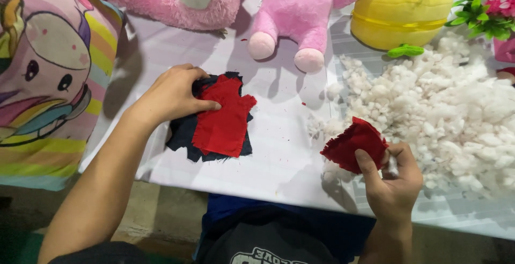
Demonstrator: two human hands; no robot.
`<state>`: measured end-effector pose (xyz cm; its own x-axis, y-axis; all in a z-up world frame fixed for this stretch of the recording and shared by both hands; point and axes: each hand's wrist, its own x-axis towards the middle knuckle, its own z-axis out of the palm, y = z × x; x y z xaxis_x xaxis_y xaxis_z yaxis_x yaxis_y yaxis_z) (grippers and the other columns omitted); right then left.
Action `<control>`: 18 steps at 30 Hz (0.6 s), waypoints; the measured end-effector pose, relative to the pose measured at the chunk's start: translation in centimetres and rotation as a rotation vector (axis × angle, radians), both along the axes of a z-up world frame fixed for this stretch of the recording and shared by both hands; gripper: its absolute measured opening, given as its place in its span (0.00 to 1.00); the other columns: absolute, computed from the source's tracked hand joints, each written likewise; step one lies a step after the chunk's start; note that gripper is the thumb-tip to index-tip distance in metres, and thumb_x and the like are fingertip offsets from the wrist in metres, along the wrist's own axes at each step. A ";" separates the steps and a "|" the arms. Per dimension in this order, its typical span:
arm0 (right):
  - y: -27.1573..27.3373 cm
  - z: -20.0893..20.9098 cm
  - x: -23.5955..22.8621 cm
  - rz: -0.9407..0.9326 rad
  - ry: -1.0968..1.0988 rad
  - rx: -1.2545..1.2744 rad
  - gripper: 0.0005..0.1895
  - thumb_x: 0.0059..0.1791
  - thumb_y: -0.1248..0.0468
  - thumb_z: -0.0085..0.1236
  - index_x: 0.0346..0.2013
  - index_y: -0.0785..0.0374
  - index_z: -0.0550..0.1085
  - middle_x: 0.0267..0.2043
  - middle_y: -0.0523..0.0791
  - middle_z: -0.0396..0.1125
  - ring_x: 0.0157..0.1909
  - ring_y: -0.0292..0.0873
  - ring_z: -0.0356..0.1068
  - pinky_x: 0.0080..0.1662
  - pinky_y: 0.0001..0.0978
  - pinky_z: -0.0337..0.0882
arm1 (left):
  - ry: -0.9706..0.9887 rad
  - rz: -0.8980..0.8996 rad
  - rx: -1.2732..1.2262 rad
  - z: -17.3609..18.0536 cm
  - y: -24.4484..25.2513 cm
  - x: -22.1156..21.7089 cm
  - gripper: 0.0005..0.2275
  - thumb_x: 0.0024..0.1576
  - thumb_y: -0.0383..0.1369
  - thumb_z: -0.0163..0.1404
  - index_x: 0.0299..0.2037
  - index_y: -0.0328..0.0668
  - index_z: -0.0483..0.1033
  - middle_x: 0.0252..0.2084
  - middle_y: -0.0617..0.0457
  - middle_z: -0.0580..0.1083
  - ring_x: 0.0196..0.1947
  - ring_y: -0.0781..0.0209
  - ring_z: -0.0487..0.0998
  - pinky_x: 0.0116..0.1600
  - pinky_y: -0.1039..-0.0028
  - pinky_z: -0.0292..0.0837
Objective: Stuffing small red fabric pieces with white cotton stuffing material on a workspace.
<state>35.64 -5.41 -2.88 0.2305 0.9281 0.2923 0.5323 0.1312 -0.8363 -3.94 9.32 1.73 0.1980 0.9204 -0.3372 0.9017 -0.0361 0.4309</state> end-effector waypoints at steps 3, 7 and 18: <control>-0.2 -0.1 -0.1 -0.019 0.052 -0.042 0.16 0.52 0.65 0.64 0.31 0.60 0.62 0.32 0.39 0.55 0.35 0.35 0.59 0.29 0.19 0.64 | 0.038 -0.067 -0.040 -0.4 0.6 0.2 0.27 0.48 0.50 0.62 0.53 0.43 0.73 0.46 0.48 0.70 0.47 0.50 0.71 0.49 0.62 0.67; -0.3 -0.2 0.1 -0.004 -0.008 -0.021 0.16 0.52 0.62 0.64 0.32 0.60 0.63 0.31 0.39 0.56 0.34 0.35 0.60 0.27 0.19 0.63 | 0.029 -0.050 -0.102 0.9 0.8 1.4 0.31 0.46 0.45 0.63 0.58 0.42 0.70 0.51 0.49 0.77 0.48 0.48 0.76 0.49 0.62 0.69; 0.0 -0.1 0.0 -0.032 0.009 -0.030 0.16 0.52 0.65 0.65 0.31 0.61 0.63 0.32 0.38 0.54 0.35 0.34 0.57 0.28 0.19 0.59 | 0.135 -0.102 -0.262 2.5 1.3 1.8 0.15 0.54 0.44 0.58 0.40 0.44 0.71 0.31 0.51 0.72 0.34 0.51 0.71 0.38 0.62 0.64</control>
